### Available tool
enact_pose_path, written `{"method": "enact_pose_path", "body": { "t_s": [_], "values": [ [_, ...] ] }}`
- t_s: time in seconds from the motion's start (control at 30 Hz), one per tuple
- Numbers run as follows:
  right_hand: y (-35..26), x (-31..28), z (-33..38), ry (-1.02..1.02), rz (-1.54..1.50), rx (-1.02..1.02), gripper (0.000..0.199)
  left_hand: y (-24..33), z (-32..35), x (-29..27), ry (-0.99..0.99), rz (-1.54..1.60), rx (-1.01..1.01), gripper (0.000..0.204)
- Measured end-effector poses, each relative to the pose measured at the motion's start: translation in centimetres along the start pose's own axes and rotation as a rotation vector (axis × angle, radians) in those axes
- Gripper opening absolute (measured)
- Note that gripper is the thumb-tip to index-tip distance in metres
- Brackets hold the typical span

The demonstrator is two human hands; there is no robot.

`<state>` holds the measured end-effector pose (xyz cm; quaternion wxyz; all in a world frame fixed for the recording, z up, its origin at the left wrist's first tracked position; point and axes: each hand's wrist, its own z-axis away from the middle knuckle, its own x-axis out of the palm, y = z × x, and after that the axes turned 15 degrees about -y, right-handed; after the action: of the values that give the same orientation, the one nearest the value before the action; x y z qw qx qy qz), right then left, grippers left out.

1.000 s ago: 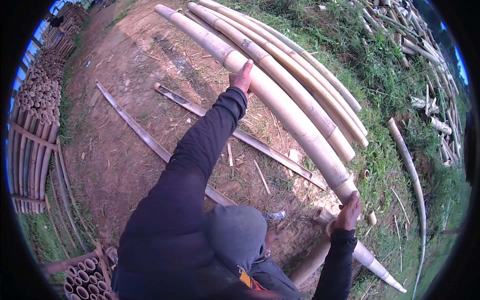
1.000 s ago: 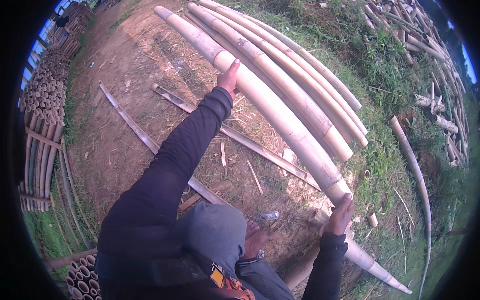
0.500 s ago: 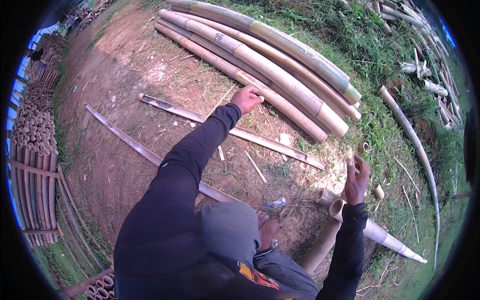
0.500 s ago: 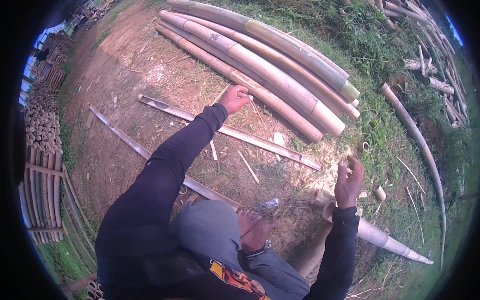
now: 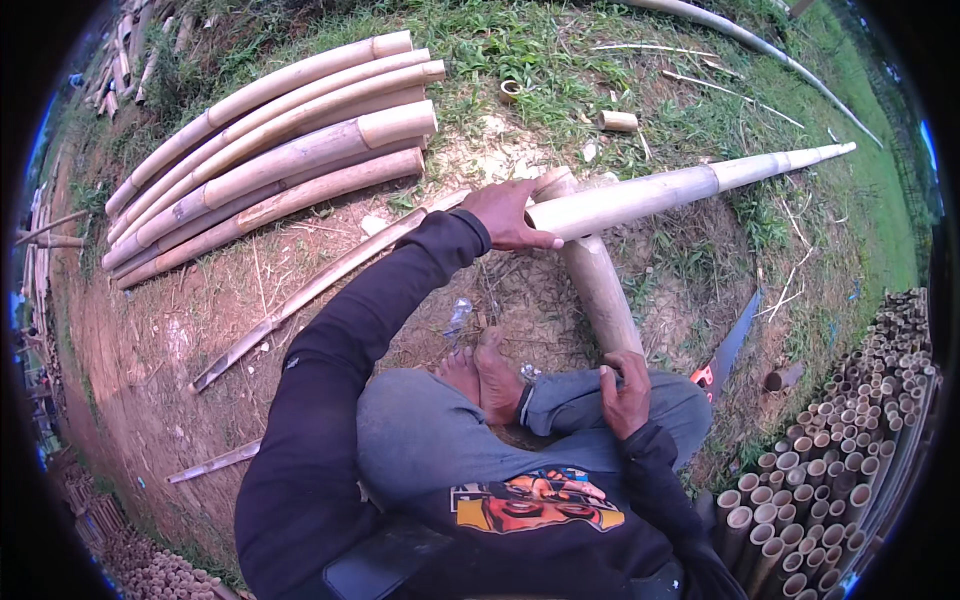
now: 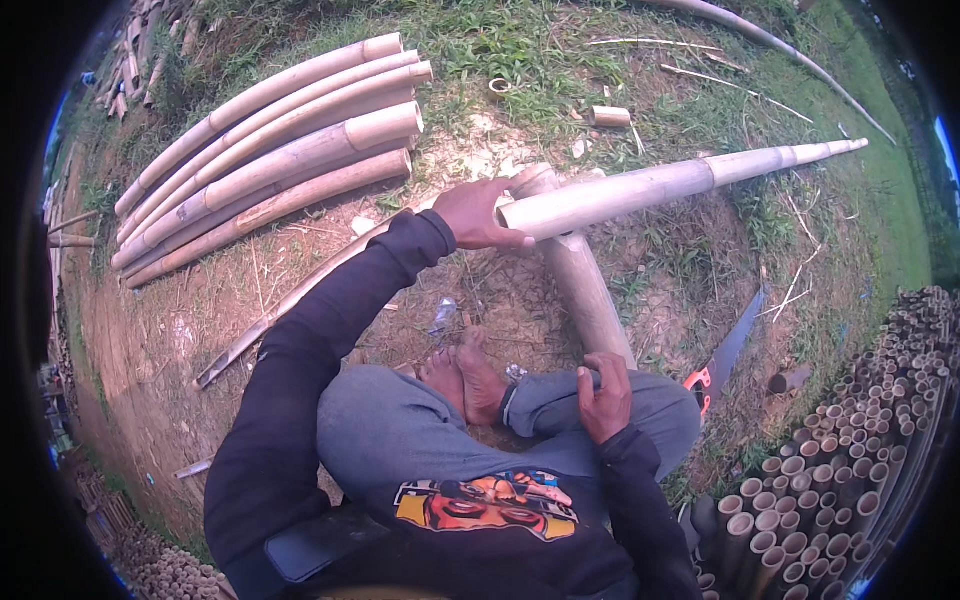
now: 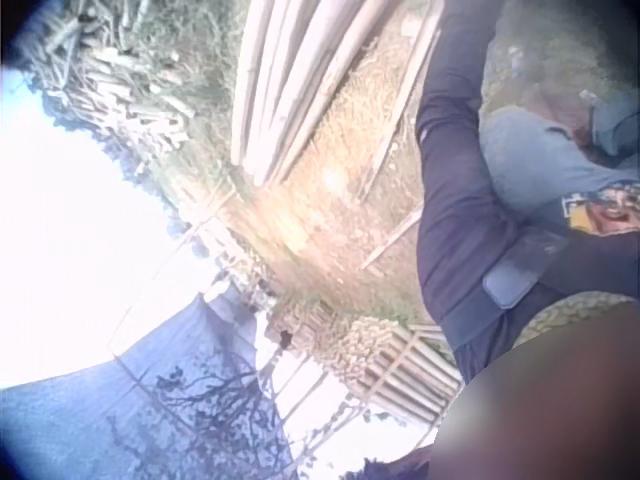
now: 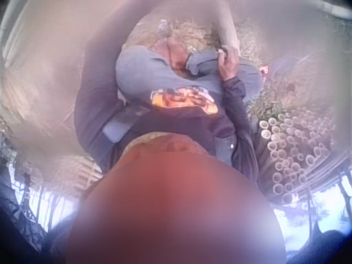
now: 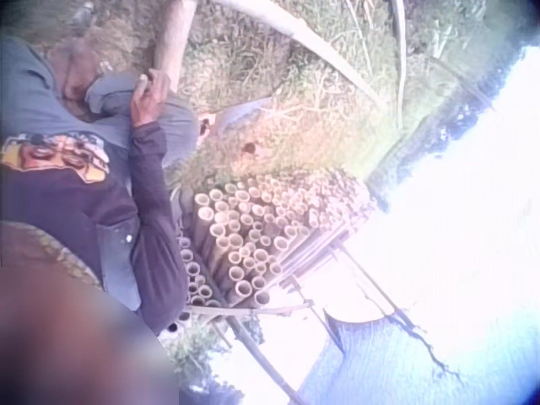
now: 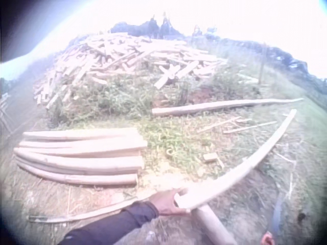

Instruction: The person sits cross-legged on the ground and uses a hand saw to cut long bamboo poles into shorter sections. They repeatedly position a pole, saw through it, and place the cut piece aside.

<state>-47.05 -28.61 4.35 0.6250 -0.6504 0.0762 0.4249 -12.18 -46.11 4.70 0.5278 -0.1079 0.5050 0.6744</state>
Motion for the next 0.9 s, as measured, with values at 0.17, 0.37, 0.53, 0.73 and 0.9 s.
{"method": "enact_pose_path", "body": {
  "t_s": [0.17,0.37,0.53,0.73,0.9],
  "values": [
    [1.8,0.6,-0.2,-0.111,0.120,0.082,0.024,3.0,-1.7,0.8,-0.157,-0.113,-0.172,0.097],
    [2.8,-0.6,-0.3,-0.150,-0.103,0.213,0.029,-3.8,14.8,1.2,-0.053,-0.129,-0.212,0.091],
    [3.2,0.5,-0.3,-0.216,-0.038,0.210,0.032,-11.7,41.3,1.6,-0.059,-0.352,-0.872,0.089],
    [2.7,2.1,-1.6,-0.282,0.092,0.158,0.034,-15.8,65.5,1.4,0.577,-0.610,-1.484,0.087],
    [2.3,2.2,-2.0,-0.323,0.101,0.148,0.034,-15.0,58.5,3.5,0.950,-0.459,-0.777,0.077]
  ]
}}
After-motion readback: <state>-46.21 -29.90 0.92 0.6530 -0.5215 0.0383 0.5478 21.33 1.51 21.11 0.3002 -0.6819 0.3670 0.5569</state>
